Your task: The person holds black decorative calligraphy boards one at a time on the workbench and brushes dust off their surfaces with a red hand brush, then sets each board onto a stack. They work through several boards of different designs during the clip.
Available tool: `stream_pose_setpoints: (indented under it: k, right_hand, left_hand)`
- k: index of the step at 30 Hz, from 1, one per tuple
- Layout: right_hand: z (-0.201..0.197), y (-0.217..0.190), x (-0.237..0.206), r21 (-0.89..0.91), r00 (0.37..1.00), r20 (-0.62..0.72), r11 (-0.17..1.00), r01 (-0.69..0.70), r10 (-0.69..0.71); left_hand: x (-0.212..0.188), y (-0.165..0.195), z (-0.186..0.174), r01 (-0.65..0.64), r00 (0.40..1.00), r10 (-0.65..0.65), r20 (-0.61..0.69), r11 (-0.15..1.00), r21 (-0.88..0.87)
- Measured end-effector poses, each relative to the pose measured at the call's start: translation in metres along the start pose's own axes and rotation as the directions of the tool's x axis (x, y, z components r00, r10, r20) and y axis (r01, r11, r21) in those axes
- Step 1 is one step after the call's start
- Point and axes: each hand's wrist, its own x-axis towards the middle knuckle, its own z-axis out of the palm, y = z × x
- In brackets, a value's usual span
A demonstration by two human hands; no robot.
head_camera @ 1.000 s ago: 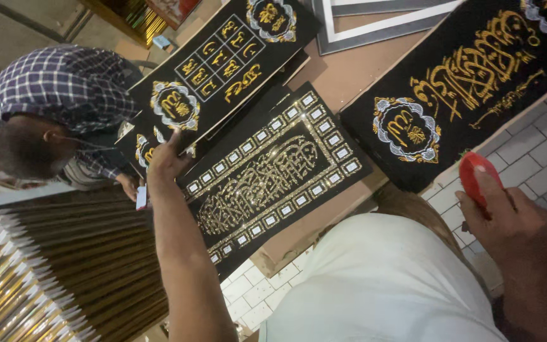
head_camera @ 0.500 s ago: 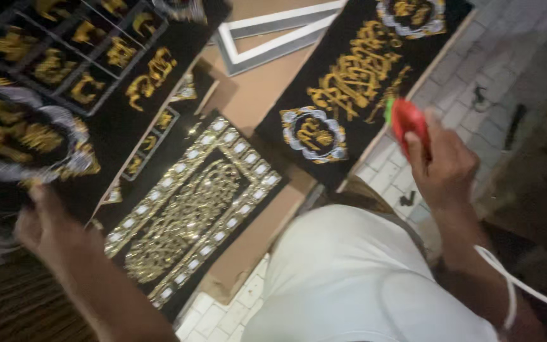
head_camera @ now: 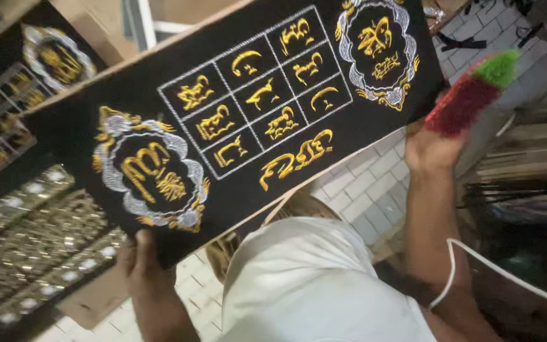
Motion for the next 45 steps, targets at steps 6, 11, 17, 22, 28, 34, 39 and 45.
stream_pose_setpoints:
  k: [6,11,17,22,28,34,39,45]
  right_hand:
    - [-0.073,0.017,0.094,-0.149,0.969,0.137,0.972,-0.184,0.204]
    - [-0.096,0.04,0.144,-0.702,0.96,0.248,0.707,0.084,0.133]
    - [-0.089,0.061,0.172,-0.783,0.896,0.367,0.603,0.153,0.25]
    - [-0.086,0.072,0.165,-0.766,0.914,0.358,0.62,0.169,0.193]
    - [-0.078,0.056,0.137,-0.878,0.939,0.312,0.423,0.225,0.147]
    - [-0.062,0.039,0.101,-0.927,0.904,0.375,0.1,0.361,0.204]
    - [-0.053,0.015,0.097,-0.921,0.902,0.386,0.129,0.367,0.192]
    - [-0.056,-0.018,0.106,-0.854,0.859,0.483,0.124,0.505,-0.166]
  left_hand:
    - [-0.024,-0.045,0.08,-0.092,0.995,0.078,0.064,0.958,0.272]
    - [-0.068,-0.073,0.12,0.216,0.959,-0.256,-0.124,0.37,0.904]
    - [-0.103,-0.083,0.147,0.235,0.957,-0.289,-0.021,0.732,0.639]
    - [-0.101,-0.066,0.15,0.32,0.94,-0.329,-0.093,0.755,0.572]
    - [-0.093,-0.068,0.138,-0.001,0.998,0.046,-0.029,0.552,0.834]
    - [-0.088,-0.084,0.118,-0.093,0.977,0.213,-0.003,0.439,0.894]
    - [-0.089,-0.084,0.114,0.073,0.979,0.125,-0.162,0.524,0.849]
    - [-0.09,-0.076,0.121,0.235,0.959,0.006,-0.282,0.536,0.811]
